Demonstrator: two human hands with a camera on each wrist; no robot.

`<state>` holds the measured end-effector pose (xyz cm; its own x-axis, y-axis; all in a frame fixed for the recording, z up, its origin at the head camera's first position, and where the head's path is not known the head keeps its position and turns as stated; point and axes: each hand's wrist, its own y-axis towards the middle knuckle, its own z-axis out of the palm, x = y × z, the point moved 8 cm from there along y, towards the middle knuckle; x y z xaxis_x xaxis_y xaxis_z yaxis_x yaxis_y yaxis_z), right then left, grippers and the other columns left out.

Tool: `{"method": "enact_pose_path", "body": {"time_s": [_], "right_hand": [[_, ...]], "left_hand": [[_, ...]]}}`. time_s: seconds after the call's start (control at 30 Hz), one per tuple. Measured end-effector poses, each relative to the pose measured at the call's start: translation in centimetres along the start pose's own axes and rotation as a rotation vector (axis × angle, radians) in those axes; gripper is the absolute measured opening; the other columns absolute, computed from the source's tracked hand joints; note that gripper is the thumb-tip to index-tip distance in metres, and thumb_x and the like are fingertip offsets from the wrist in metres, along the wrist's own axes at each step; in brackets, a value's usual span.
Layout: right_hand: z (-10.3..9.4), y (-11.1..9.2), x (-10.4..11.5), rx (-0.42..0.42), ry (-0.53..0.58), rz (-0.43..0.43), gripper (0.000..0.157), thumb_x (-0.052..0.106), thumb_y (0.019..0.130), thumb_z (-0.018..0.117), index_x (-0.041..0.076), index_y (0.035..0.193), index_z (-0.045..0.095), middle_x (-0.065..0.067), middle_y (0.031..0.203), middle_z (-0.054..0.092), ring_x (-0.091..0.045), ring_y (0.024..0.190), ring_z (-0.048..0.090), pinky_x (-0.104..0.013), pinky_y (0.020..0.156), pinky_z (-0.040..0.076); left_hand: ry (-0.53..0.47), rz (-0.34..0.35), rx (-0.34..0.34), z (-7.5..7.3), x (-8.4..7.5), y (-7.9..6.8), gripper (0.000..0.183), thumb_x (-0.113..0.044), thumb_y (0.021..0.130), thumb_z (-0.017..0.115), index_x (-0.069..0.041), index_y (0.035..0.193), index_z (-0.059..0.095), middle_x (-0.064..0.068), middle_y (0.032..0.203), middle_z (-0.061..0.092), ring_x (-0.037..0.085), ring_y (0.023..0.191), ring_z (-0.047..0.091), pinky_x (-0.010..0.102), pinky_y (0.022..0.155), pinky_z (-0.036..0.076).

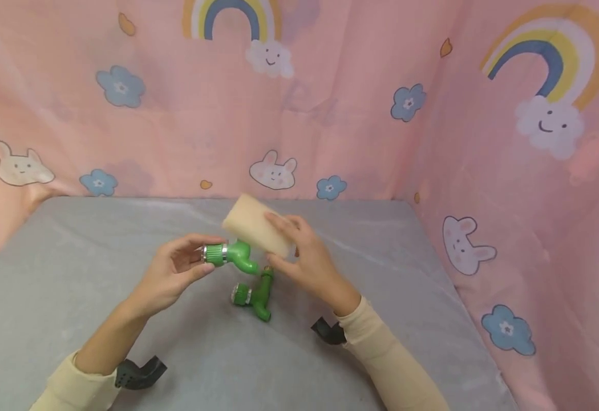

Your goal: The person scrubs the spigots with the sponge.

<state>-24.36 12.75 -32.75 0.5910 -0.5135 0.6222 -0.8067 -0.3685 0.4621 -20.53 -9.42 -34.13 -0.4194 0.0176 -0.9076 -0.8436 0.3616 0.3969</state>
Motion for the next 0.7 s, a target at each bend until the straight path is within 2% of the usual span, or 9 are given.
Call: {"method": "enact_pose_path", "body": {"time_s": [0.07,0.13,0.2,0.3,0.37,0.43,0.53,0.6,0.7], "right_hand": [[-0.2,0.2,-0.8,-0.018,-0.071,0.076,0.065,0.017,0.089,0.075,0.016,0.150,0.050,-0.018,0.134,0.054,-0.024,0.090,0.054,-0.024,0.066,0.042],[-0.8,0.2,-1.3,-0.068,-0.071,0.123,0.066,0.014,0.090,0.074,0.016,0.151,0.049,-0.017,0.136,0.053,-0.023,0.090,0.053,-0.024,0.066,0.041],[-0.9,0.1,-0.8,-0.081,-0.010,0.094,0.068,0.012,0.089,0.074,0.015,0.152,0.047,-0.018,0.139,0.052,-0.025,0.094,0.053,-0.026,0.068,0.043],[0.2,-0.1,0.8,0.014,0.093,0.010,0.072,0.015,0.090,0.072,0.017,0.155,0.042,-0.017,0.140,0.052,-0.026,0.099,0.053,-0.028,0.070,0.049],[1.2,-0.2,1.1,0.084,0.059,0.010,0.070,0.020,0.092,0.070,0.019,0.156,0.040,-0.018,0.138,0.053,-0.025,0.097,0.055,-0.028,0.069,0.050],[1.8,-0.2,0.5,0.109,-0.023,0.061,0.068,0.023,0.094,0.068,0.020,0.156,0.040,-0.017,0.136,0.053,-0.023,0.092,0.056,-0.026,0.066,0.048],[1.2,-0.3,-0.5,0.021,-0.069,0.132,0.067,0.018,0.093,0.067,0.021,0.155,0.042,-0.017,0.136,0.052,-0.022,0.089,0.056,-0.025,0.067,0.046],[0.7,-0.4,-0.1,-0.040,0.008,0.093,0.070,0.012,0.089,0.068,0.019,0.154,0.043,-0.018,0.136,0.051,-0.025,0.093,0.055,-0.027,0.070,0.046],[1.4,-0.7,1.4,0.007,0.108,-0.024,0.073,0.009,0.088,0.068,0.017,0.155,0.041,-0.019,0.136,0.050,-0.029,0.105,0.053,-0.031,0.077,0.048]], "left_hand": [[-0.073,-0.022,-0.004,-0.3,0.2,-0.1,0.036,0.006,0.093,0.066,0.005,0.128,0.059,0.003,0.126,0.066,0.006,0.105,0.069,0.023,0.089,0.059],[-0.162,-0.046,-0.010,-0.5,0.5,-0.2,0.033,0.001,0.095,0.066,-0.001,0.127,0.060,-0.002,0.122,0.067,0.009,0.105,0.071,0.026,0.090,0.060],[-0.243,-0.071,-0.029,-0.7,0.8,-0.2,0.028,-0.006,0.097,0.067,-0.008,0.124,0.062,-0.005,0.119,0.069,0.011,0.102,0.073,0.028,0.090,0.061],[-0.353,-0.102,-0.068,-1.0,1.0,-0.1,0.019,-0.015,0.100,0.064,-0.014,0.120,0.064,-0.004,0.110,0.073,0.013,0.097,0.076,0.029,0.088,0.061],[-0.413,-0.127,-0.097,-1.2,1.1,-0.1,0.015,-0.020,0.103,0.059,-0.015,0.116,0.064,-0.005,0.106,0.074,0.012,0.094,0.076,0.025,0.085,0.061],[-0.469,-0.149,-0.111,-1.2,1.1,-0.1,0.015,-0.020,0.106,0.053,-0.013,0.115,0.064,-0.004,0.103,0.074,0.011,0.094,0.076,0.022,0.084,0.061],[-0.531,-0.198,-0.128,-1.2,1.3,-0.2,0.018,-0.019,0.109,0.046,-0.012,0.113,0.062,-0.004,0.102,0.073,0.009,0.093,0.076,0.019,0.083,0.060],[-0.569,-0.242,-0.146,-1.2,1.5,-0.3,0.018,-0.018,0.110,0.044,-0.011,0.111,0.061,-0.003,0.102,0.072,0.009,0.094,0.075,0.019,0.084,0.059],[-0.623,-0.302,-0.173,-1.4,1.9,-0.2,0.020,-0.022,0.110,0.045,-0.011,0.114,0.061,-0.001,0.104,0.072,0.010,0.094,0.075,0.018,0.085,0.059]]}}
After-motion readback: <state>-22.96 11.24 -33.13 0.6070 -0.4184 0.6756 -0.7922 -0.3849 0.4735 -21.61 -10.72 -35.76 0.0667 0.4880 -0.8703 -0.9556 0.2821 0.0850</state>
